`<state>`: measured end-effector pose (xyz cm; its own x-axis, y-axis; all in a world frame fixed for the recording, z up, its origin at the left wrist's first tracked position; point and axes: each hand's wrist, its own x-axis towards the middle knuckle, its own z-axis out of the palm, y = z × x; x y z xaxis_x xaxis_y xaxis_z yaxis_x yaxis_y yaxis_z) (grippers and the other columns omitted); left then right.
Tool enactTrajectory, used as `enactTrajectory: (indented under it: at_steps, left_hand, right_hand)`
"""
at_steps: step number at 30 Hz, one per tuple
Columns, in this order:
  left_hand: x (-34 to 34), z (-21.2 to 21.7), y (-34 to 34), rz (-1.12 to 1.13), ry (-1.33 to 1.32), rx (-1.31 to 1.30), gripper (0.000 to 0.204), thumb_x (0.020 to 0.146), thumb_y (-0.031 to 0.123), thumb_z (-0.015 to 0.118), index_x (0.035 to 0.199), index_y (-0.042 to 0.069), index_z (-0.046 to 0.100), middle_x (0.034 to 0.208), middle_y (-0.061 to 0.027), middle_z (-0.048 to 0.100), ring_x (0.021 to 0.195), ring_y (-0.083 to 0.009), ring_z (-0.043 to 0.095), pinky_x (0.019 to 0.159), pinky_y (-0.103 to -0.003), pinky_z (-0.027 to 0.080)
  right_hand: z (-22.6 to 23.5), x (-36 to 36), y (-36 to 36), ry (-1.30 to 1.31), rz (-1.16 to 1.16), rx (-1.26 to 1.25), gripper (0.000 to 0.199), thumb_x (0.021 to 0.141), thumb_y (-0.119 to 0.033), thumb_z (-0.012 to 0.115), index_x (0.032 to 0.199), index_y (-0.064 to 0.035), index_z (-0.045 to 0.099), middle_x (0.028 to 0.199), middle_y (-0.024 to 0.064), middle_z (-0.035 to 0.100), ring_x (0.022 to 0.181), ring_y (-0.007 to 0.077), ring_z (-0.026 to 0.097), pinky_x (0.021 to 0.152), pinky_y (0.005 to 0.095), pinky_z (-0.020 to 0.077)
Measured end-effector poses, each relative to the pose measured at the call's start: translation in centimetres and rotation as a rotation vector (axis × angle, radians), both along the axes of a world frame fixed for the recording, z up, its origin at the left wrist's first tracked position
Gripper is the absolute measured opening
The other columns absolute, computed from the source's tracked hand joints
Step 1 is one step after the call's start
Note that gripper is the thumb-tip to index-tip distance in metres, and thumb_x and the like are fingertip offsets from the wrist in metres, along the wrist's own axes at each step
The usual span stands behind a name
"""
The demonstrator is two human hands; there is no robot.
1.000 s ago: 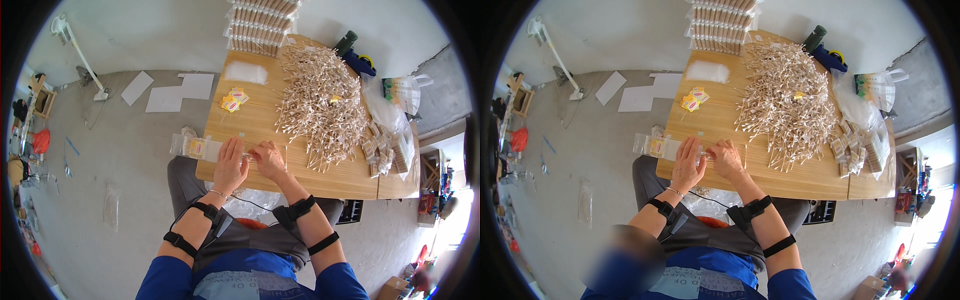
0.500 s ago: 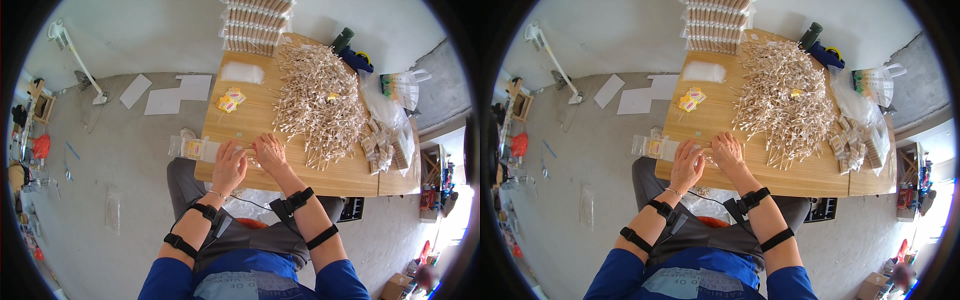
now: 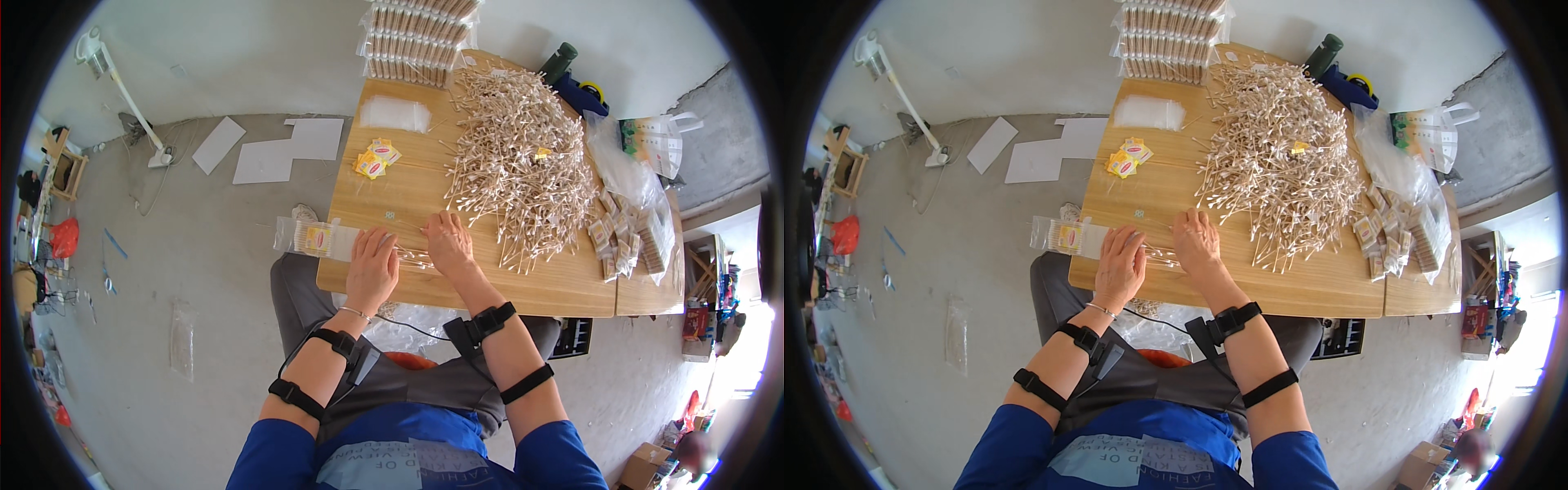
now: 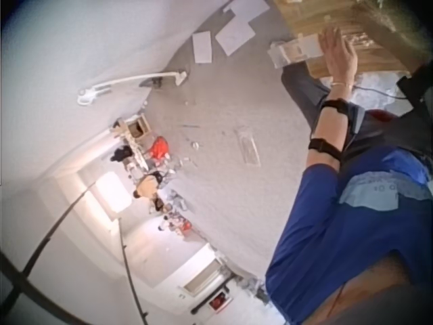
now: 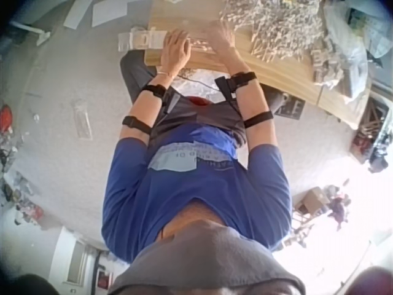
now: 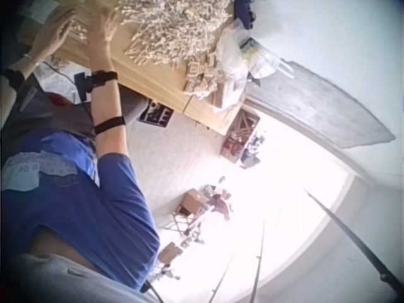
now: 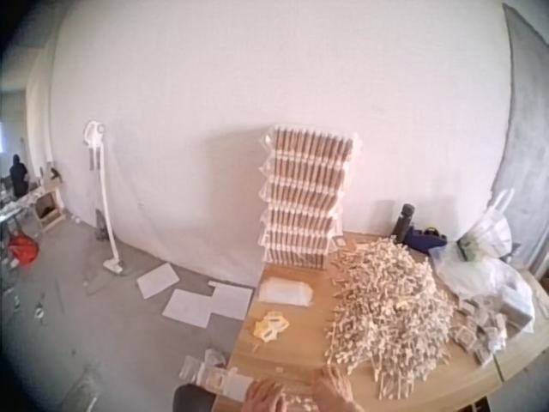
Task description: Sorting and packaging cotton swabs on a wooden table in a workshop.
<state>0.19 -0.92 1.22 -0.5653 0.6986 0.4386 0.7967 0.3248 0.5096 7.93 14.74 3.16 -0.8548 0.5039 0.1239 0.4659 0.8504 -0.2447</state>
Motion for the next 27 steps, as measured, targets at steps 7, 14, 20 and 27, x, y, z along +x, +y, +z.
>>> enactTrajectory:
  at_steps: [7,14,20,27]
  left_hand:
    - [0.0,-0.1,-0.1,-0.012,-0.034,-0.020,0.027,0.087,0.006,0.057,0.114,0.004,0.056,0.108,-0.0141,0.055,0.108,-0.0348,0.050,0.104,-0.046,0.039]
    - [0.0,0.1,-1.1,0.072,-0.313,0.174,0.040,0.090,-0.005,0.042,0.129,0.002,0.043,0.118,-0.0174,0.052,0.111,-0.0354,0.051,0.098,-0.043,0.043]
    - [-0.4,-0.5,-0.7,0.052,-0.338,0.351,0.044,0.090,-0.008,0.040,0.133,0.000,0.040,0.123,-0.0205,0.051,0.113,-0.0375,0.051,0.097,-0.042,0.044]
    - [-0.6,-0.9,-0.8,0.060,-0.306,0.276,0.045,0.093,-0.005,0.040,0.138,0.000,0.037,0.130,-0.0216,0.049,0.118,-0.0375,0.050,0.100,-0.043,0.042]
  right_hand:
    - [0.2,1.3,1.2,-0.128,0.003,0.054,0.015,0.084,-0.016,0.062,0.091,-0.0031,0.062,0.097,0.0123,0.060,0.099,0.0290,0.058,0.081,0.0420,0.0516]
    - [3.1,5.1,-2.4,0.124,0.168,-0.273,0.013,0.083,-0.017,0.060,0.081,-0.0041,0.057,0.086,0.0118,0.059,0.087,0.0318,0.060,0.073,0.0430,0.0521]
    - [0.7,9.4,-7.4,0.043,0.337,-0.074,0.010,0.080,-0.012,0.065,0.082,-0.0062,0.058,0.082,0.0092,0.057,0.081,0.0301,0.060,0.070,0.0434,0.0510]
    - [1.4,7.7,-7.8,0.104,0.298,-0.010,0.045,0.082,-0.027,0.067,0.119,-0.0039,0.056,0.124,0.0132,0.053,0.119,0.0309,0.047,0.098,0.0423,0.0408]
